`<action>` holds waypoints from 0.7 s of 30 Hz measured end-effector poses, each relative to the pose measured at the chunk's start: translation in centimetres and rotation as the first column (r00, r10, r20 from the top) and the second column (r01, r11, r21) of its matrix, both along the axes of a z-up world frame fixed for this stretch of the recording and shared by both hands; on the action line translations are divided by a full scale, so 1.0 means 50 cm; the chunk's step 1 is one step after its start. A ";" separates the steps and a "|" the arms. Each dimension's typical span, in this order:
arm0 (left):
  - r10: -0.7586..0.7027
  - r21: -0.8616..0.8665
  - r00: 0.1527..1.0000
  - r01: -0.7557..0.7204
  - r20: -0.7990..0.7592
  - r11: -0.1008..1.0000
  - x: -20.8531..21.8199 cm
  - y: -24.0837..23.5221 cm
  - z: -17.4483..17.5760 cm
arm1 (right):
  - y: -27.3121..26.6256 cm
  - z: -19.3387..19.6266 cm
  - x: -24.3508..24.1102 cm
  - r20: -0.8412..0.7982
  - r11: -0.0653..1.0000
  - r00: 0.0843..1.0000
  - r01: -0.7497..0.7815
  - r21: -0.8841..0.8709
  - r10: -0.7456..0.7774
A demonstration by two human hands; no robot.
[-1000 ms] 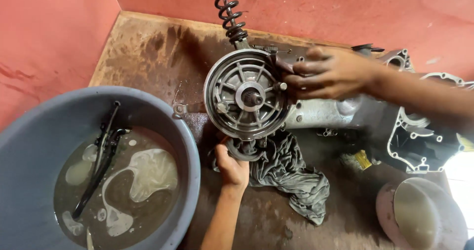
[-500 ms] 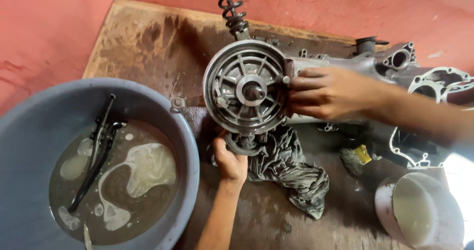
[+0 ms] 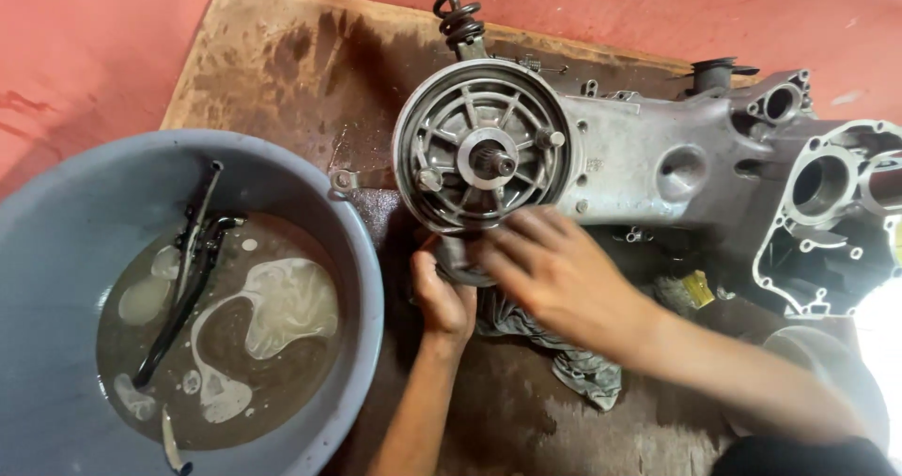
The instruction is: The person is cleaning a motorcycle engine casing and its internal components using a brush and a cleaning solution.
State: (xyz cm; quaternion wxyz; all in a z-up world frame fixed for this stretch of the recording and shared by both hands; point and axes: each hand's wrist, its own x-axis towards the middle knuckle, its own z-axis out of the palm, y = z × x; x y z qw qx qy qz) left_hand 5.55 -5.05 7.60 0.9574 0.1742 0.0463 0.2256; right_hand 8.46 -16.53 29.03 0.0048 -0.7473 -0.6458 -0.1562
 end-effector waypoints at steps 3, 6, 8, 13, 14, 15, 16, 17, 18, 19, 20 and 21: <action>0.043 0.028 0.997 -0.041 -0.064 0.999 -0.006 -0.008 -0.028 | 0.021 0.004 -0.020 -0.055 0.994 0.998 0.037 0.099 -0.032; 0.019 0.068 0.994 -0.027 0.108 0.997 0.006 -0.002 -0.014 | -0.001 0.056 -0.012 -0.142 0.976 0.988 0.083 0.200 -0.054; 0.001 -0.059 0.999 -0.003 -0.044 0.998 0.007 0.011 0.005 | -0.039 0.103 -0.006 -0.271 0.893 0.934 0.317 0.320 -0.234; 0.020 0.033 0.996 -0.017 -0.088 0.999 -0.003 0.020 0.042 | -0.054 0.213 0.024 -0.279 0.795 0.930 0.352 0.494 -0.239; 0.016 0.045 0.995 -0.011 -0.095 0.999 -0.003 0.016 0.036 | -0.057 0.223 0.034 -0.294 0.780 0.918 0.384 0.494 -0.266; 0.020 0.048 0.996 -0.015 -0.091 0.999 -0.002 0.017 0.035 | -0.046 0.225 0.047 -0.291 0.780 0.920 0.379 0.498 -0.262; 0.025 0.046 0.997 -0.022 -0.073 0.999 -0.001 0.018 0.035 | -0.036 0.228 0.061 -0.207 0.813 0.949 0.310 0.493 -0.237; 0.025 0.043 0.998 -0.023 -0.055 0.999 0.001 0.017 0.036 | -0.027 0.231 0.074 -0.122 0.842 0.969 0.245 0.481 -0.213; 0.024 0.046 0.998 -0.022 -0.051 0.999 0.004 0.015 0.019 | -0.017 0.224 0.093 -0.119 0.840 0.970 0.244 0.485 -0.213; 0.016 0.035 0.997 -0.013 -0.079 0.999 0.009 0.014 0.001 | -0.006 0.217 0.112 -0.136 0.884 0.980 0.191 0.426 -0.146; 0.008 0.024 0.994 -0.005 -0.107 1.000 0.013 0.013 -0.016 | 0.006 0.210 0.132 -0.156 0.921 0.985 0.132 0.366 -0.079; 0.008 0.028 0.995 -0.005 -0.103 1.000 0.015 0.011 -0.043 | 0.030 0.211 0.141 -0.153 0.920 0.985 0.130 0.370 -0.078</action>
